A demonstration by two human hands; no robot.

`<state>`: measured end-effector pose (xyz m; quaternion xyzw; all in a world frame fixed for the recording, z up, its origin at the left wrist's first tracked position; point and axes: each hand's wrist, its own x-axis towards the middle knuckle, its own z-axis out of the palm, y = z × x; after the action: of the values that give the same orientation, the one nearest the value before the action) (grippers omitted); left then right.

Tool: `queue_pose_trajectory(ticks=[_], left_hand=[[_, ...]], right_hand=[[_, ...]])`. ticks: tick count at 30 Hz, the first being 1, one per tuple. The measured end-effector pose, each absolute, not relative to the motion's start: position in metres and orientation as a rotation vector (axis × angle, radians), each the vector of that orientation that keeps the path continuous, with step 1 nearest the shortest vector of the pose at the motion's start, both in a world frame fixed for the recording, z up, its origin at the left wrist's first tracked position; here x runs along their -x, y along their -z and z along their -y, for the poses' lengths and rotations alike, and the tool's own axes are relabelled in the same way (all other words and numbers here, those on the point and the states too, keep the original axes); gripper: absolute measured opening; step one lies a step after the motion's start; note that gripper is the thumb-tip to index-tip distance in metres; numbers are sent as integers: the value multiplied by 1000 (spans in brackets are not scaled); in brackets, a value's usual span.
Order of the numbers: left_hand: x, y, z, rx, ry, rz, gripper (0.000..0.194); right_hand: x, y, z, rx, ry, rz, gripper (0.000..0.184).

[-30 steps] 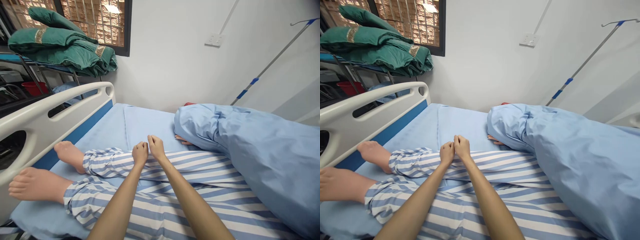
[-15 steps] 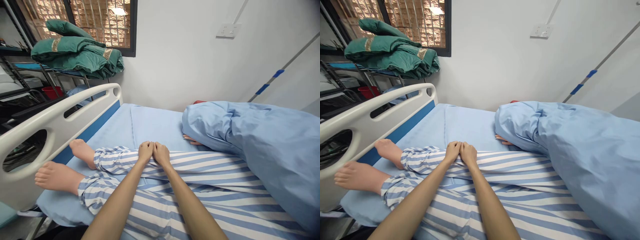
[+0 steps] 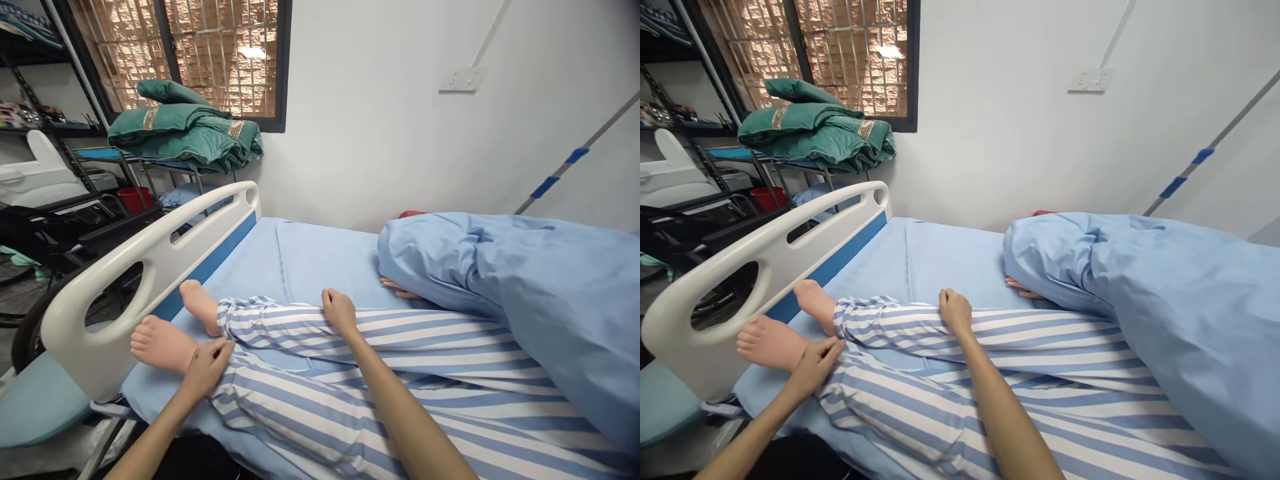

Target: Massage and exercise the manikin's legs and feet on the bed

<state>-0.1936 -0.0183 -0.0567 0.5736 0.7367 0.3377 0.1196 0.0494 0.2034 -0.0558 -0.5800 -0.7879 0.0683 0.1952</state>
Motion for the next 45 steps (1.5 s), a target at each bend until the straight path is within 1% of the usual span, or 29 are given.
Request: queue_pose_trajectory(ticks=[4,9,13,15,19,24,27,30,32,34,39,45], left_hand=[[204,72,24,-2168,-705,-2322,32],[231,64,28,-2613,-464,-2174,25],[246,60,32,-2773,-309,-2063,23],[244,61,33,-2758,-334,-2096,22],[229,65,36,-2596,-447,-2326,20],[222,67,39,-2535,-488,-2380,19],[223,66,40,-2526,-508,-2381,19],[224,65,40,-2522,-518,-2365,18],[224,65,40,-2518,-520,-2359,18],[224,65,40,-2511,-532,-2358,18],[224,65,39,-2495,-577,-2349,17],[221,65,33,-2405,-496,-2329,19]], right_hand=[[-48,53,-199,1614,-199,2184,42],[-47,48,-194,1554,-236,2150,42],[-45,43,-189,1530,-226,2137,42],[-44,41,-186,1535,-221,2139,42],[-43,37,-182,1572,-216,2202,41],[-31,24,-179,1611,-238,2282,32],[-4,9,-164,1537,-242,2293,37],[33,-7,-136,1331,-261,2305,43],[54,-15,-120,1098,-331,2278,44],[66,-19,-113,969,-417,2233,43],[63,-17,-127,1025,-552,2099,41],[81,-8,-138,953,-693,1986,40]])
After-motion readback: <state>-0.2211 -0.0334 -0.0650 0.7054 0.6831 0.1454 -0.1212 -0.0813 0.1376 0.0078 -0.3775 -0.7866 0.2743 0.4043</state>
